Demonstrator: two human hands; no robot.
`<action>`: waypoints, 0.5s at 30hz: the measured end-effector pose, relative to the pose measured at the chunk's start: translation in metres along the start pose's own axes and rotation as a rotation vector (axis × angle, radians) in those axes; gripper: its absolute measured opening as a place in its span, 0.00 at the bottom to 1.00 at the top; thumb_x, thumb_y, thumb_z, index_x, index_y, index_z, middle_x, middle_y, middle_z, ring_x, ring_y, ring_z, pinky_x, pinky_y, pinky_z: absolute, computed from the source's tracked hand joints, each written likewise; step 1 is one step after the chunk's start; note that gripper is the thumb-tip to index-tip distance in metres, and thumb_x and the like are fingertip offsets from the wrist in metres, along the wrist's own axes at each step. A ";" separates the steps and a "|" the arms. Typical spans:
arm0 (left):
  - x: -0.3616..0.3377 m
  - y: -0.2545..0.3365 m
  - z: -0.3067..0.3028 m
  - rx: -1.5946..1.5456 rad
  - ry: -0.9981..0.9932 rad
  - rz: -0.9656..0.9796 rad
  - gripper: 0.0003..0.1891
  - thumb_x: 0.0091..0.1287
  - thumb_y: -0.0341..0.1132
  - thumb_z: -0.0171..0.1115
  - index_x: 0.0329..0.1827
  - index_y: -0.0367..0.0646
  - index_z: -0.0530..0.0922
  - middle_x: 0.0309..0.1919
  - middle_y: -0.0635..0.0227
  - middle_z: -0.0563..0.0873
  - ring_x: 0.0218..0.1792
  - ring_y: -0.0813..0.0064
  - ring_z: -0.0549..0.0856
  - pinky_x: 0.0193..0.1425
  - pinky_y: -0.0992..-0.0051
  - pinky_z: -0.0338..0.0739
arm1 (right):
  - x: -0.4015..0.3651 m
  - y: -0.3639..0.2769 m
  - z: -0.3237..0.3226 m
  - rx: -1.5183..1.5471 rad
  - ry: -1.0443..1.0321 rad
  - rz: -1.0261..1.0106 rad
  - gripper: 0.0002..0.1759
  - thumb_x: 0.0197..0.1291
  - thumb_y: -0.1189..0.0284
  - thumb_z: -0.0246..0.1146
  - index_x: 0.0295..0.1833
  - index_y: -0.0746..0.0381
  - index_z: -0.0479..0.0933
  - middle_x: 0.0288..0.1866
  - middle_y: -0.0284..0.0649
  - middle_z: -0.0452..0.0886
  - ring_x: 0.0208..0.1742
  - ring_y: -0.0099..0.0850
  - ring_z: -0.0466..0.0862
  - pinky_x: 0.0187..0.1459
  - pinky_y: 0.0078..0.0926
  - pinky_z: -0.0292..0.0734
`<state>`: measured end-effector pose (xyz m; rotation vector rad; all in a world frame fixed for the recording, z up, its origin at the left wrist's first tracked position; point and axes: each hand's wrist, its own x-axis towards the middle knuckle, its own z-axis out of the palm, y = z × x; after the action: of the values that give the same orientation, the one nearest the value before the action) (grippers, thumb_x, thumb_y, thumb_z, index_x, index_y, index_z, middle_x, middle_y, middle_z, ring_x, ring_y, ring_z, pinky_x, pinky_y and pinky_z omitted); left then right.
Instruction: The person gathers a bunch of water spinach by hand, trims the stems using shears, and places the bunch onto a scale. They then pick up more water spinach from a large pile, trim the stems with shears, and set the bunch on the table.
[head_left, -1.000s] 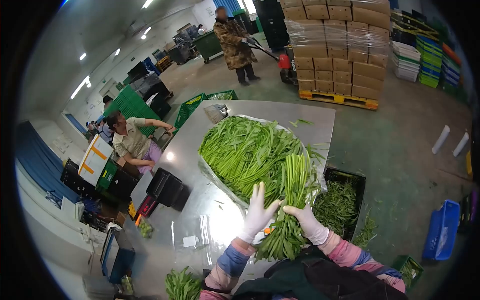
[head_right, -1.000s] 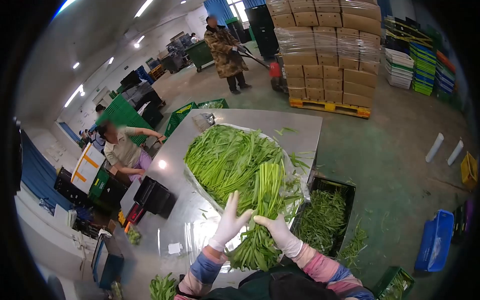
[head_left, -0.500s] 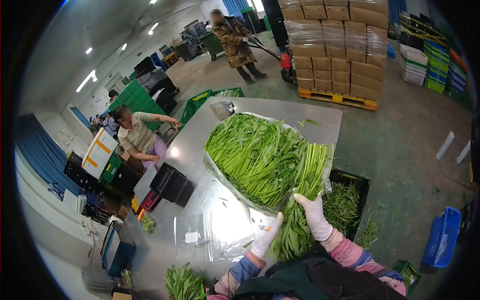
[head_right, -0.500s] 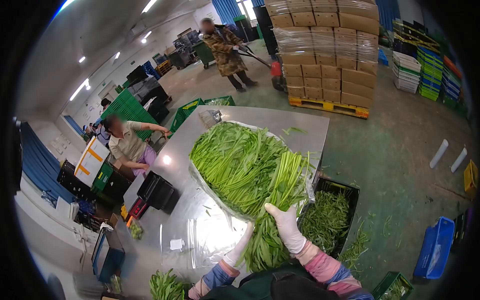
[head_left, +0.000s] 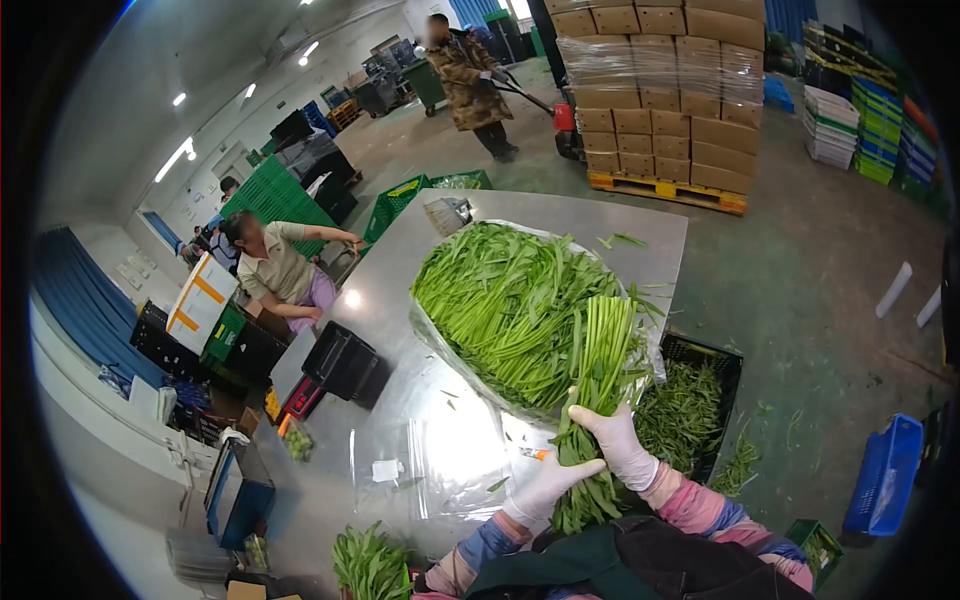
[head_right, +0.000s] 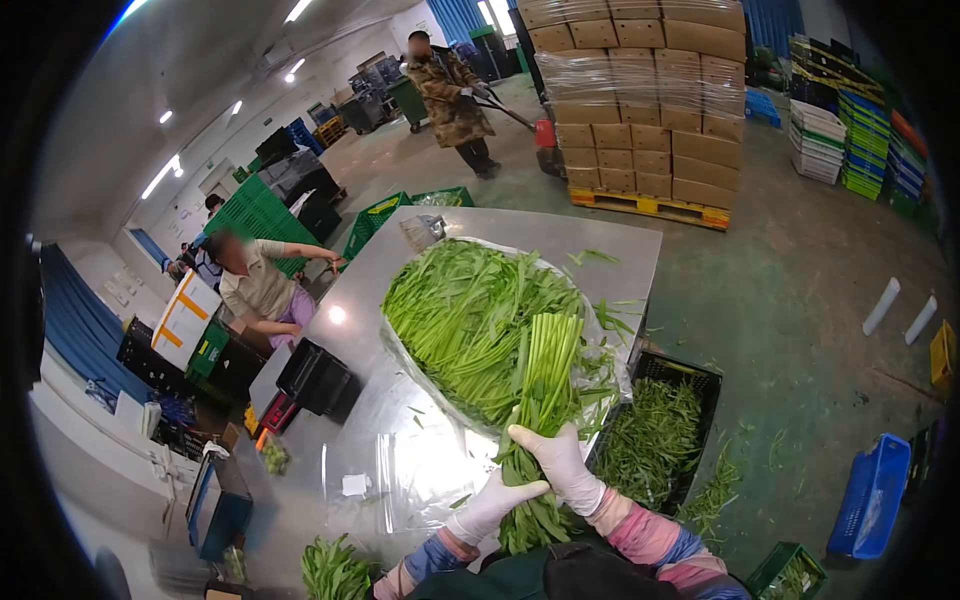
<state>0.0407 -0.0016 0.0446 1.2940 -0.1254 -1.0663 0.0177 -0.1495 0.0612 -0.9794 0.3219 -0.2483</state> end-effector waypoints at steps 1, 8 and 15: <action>0.000 0.004 -0.001 0.082 0.005 0.064 0.27 0.66 0.30 0.71 0.67 0.36 0.72 0.53 0.64 0.85 0.51 0.74 0.85 0.57 0.72 0.81 | -0.001 0.000 -0.001 0.017 -0.038 0.013 0.19 0.60 0.75 0.73 0.56 0.66 0.80 0.48 0.36 0.86 0.45 0.24 0.84 0.49 0.25 0.81; -0.001 0.023 0.002 0.276 0.028 0.234 0.20 0.66 0.30 0.71 0.59 0.33 0.79 0.49 0.66 0.88 0.49 0.76 0.86 0.55 0.74 0.81 | -0.005 -0.008 -0.020 0.066 -0.237 0.011 0.27 0.61 0.78 0.70 0.65 0.66 0.71 0.51 0.41 0.84 0.52 0.32 0.85 0.57 0.32 0.82; 0.015 0.086 -0.004 0.797 0.127 0.580 0.23 0.60 0.31 0.74 0.58 0.34 0.81 0.48 0.60 0.89 0.50 0.72 0.86 0.58 0.72 0.78 | -0.007 -0.028 -0.059 -0.119 -0.300 -0.104 0.35 0.58 0.79 0.72 0.71 0.64 0.69 0.64 0.39 0.78 0.62 0.27 0.77 0.62 0.30 0.76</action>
<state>0.1001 -0.0186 0.1066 1.8658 -0.8425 -0.4196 -0.0123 -0.2076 0.0551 -1.1354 0.0110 -0.1747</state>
